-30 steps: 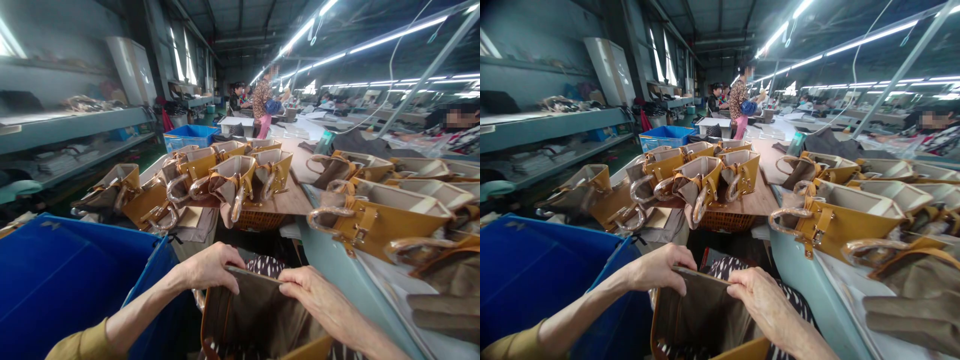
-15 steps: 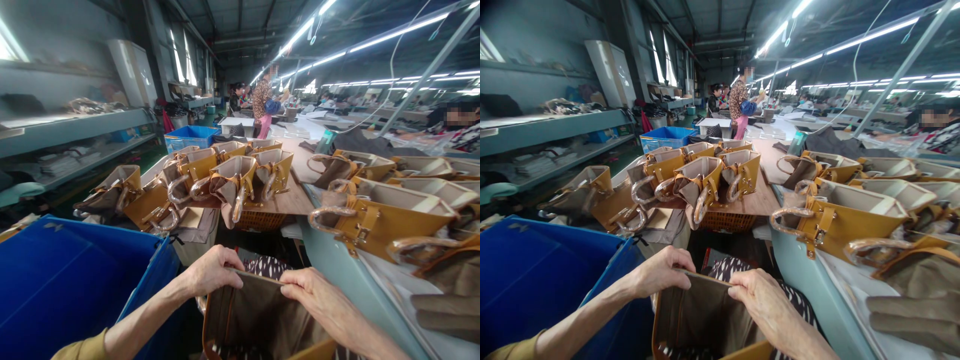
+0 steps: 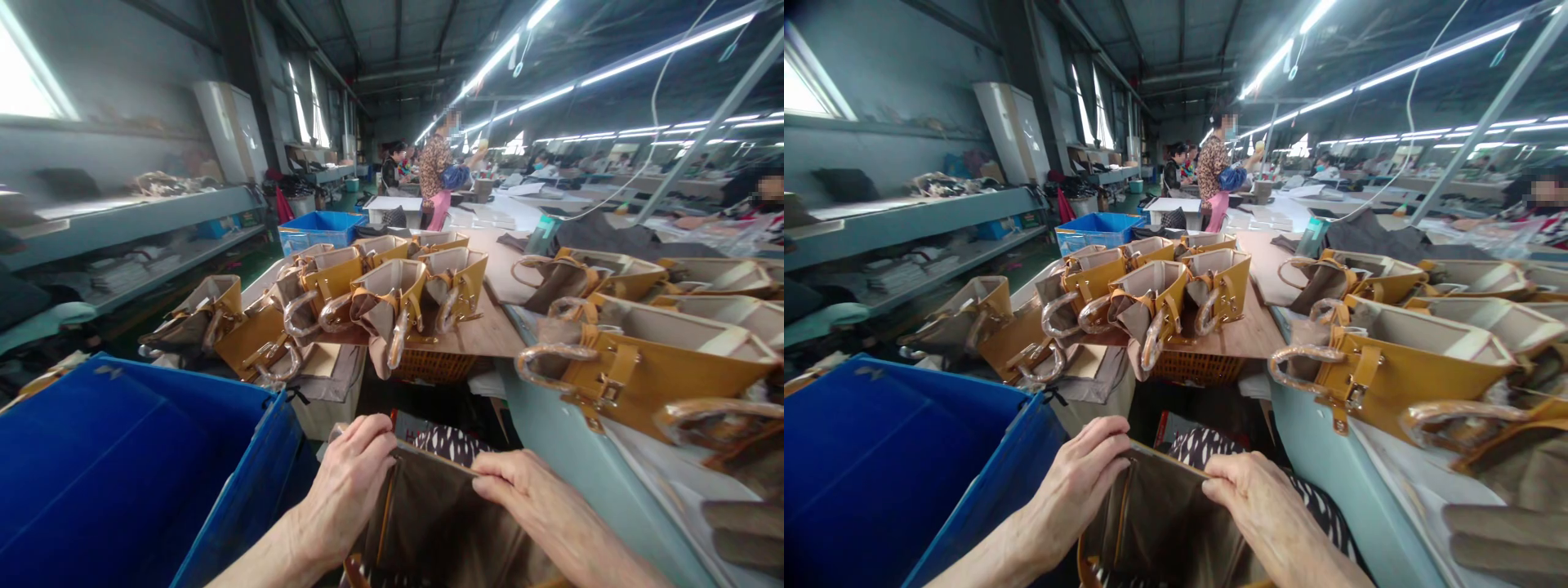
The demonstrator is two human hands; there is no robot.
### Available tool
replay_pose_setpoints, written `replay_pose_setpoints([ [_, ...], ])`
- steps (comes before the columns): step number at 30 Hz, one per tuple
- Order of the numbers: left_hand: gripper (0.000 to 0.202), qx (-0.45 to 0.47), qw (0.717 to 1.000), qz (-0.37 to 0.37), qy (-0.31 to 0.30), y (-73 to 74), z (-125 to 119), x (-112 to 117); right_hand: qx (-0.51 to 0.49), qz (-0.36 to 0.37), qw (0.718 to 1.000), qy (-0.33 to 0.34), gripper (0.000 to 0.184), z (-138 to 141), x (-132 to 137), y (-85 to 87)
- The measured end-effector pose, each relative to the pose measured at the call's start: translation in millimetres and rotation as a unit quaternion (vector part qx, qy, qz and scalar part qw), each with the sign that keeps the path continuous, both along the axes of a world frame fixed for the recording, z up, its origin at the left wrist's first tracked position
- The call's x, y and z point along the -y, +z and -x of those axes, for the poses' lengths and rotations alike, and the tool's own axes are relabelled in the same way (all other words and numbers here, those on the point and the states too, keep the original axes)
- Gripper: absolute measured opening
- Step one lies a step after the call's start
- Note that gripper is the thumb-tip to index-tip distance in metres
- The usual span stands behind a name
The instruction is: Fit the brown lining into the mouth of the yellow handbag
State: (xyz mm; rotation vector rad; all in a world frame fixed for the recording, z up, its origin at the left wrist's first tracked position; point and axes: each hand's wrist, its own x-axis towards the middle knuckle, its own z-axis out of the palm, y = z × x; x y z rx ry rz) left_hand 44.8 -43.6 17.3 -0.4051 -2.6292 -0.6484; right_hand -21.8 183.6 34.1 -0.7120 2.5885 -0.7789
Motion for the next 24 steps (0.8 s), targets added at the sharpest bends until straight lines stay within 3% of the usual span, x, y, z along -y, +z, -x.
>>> replay_pose_setpoints([
  [4,0.021,0.002,1.000,0.009,-0.011,0.3,0.1,-2.2,0.004,-0.011,1.000,-0.011,0.027,-1.7,-2.1,-0.1],
  [9,0.011,0.114,0.993,0.004,0.022,12.5,1.8,-7.2,-0.002,-0.009,1.000,-0.009,0.026,-3.1,-1.5,0.9],
  [12,0.012,0.133,0.991,0.014,0.019,14.7,2.2,-10.6,-0.003,-0.004,1.000,-0.003,0.026,-2.3,0.1,2.2],
  [16,0.016,0.035,0.999,0.024,0.016,7.2,-1.9,-15.1,-0.010,0.006,1.000,0.005,0.027,-1.2,-0.2,1.8],
  [19,0.022,-0.067,0.995,0.075,0.020,-2.1,-6.6,-16.7,-0.009,0.004,1.000,0.001,0.026,-1.6,-1.2,0.8],
  [24,0.027,-0.224,0.960,0.155,-0.066,-18.3,-11.0,-10.4,-0.019,-0.011,1.000,-0.013,0.024,-3.5,-0.5,1.8],
])
